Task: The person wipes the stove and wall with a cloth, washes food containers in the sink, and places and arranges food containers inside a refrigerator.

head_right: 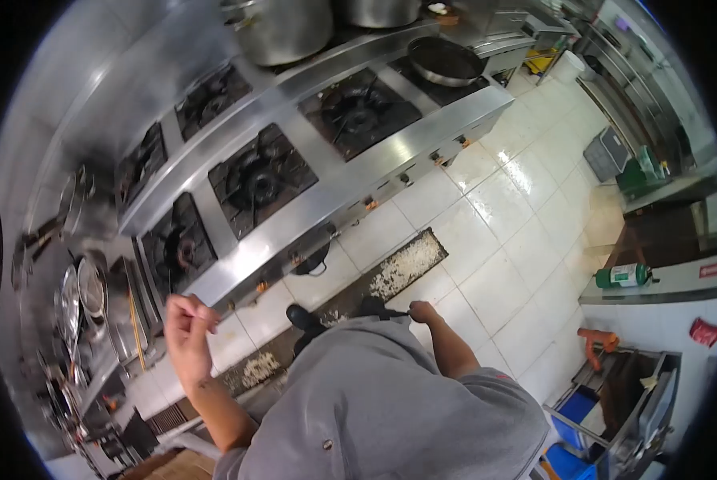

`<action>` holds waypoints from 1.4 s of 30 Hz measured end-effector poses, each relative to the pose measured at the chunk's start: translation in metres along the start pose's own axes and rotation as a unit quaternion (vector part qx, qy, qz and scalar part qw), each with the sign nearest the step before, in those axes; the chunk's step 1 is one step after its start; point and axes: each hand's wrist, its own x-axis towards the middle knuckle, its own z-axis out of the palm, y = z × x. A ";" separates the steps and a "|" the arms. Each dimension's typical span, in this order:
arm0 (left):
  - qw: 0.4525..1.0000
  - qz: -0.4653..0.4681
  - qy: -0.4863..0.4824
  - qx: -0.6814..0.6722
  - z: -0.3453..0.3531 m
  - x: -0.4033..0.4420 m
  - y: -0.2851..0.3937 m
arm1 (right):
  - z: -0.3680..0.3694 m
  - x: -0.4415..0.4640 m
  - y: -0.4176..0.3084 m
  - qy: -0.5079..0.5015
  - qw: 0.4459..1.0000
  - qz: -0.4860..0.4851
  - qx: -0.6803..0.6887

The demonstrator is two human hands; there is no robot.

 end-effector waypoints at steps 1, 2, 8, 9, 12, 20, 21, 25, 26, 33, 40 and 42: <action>0.999 -0.040 -0.014 0.026 0.003 0.003 -0.010 | 0.002 0.001 0.003 -0.012 1.000 0.020 0.000; 0.997 -0.069 -0.023 0.041 0.006 0.007 -0.026 | 0.006 -0.003 0.007 0.000 1.000 0.020 0.005; 0.960 -0.145 -0.103 0.215 0.003 0.021 -0.165 | -0.012 -0.038 0.006 -0.002 0.997 0.070 0.040; 0.948 -0.175 -0.130 0.233 0.000 0.018 -0.194 | -0.013 -0.045 0.007 0.000 0.996 0.076 0.041; 0.882 -0.225 -0.186 0.370 -0.017 -0.005 -0.278 | -0.007 -0.051 0.015 -0.002 0.993 0.103 0.050; 0.716 -0.525 -0.345 0.306 -0.068 -0.091 -0.383 | -0.049 -0.025 -0.009 0.023 0.977 0.155 0.142; 0.701 -0.536 -0.358 0.304 -0.064 -0.086 -0.381 | -0.056 -0.018 -0.009 0.034 0.978 0.140 0.150; 0.663 -0.548 -0.406 0.308 -0.029 -0.038 -0.382 | -0.096 0.014 0.010 0.048 0.981 0.117 0.143; 0.660 -0.545 -0.414 0.310 -0.013 -0.019 -0.387 | -0.109 0.024 0.016 0.054 0.984 0.115 0.127; 0.741 -0.473 -0.428 0.209 0.119 0.117 -0.431 | -0.231 0.036 0.073 0.092 0.966 0.205 0.126; 0.824 -0.309 -0.404 0.248 0.147 0.152 -0.462 | -0.265 0.076 0.154 0.105 0.958 0.245 0.101; 0.782 -0.370 -0.409 0.292 0.152 0.158 -0.432 | -0.275 0.086 0.150 0.167 0.947 0.220 0.165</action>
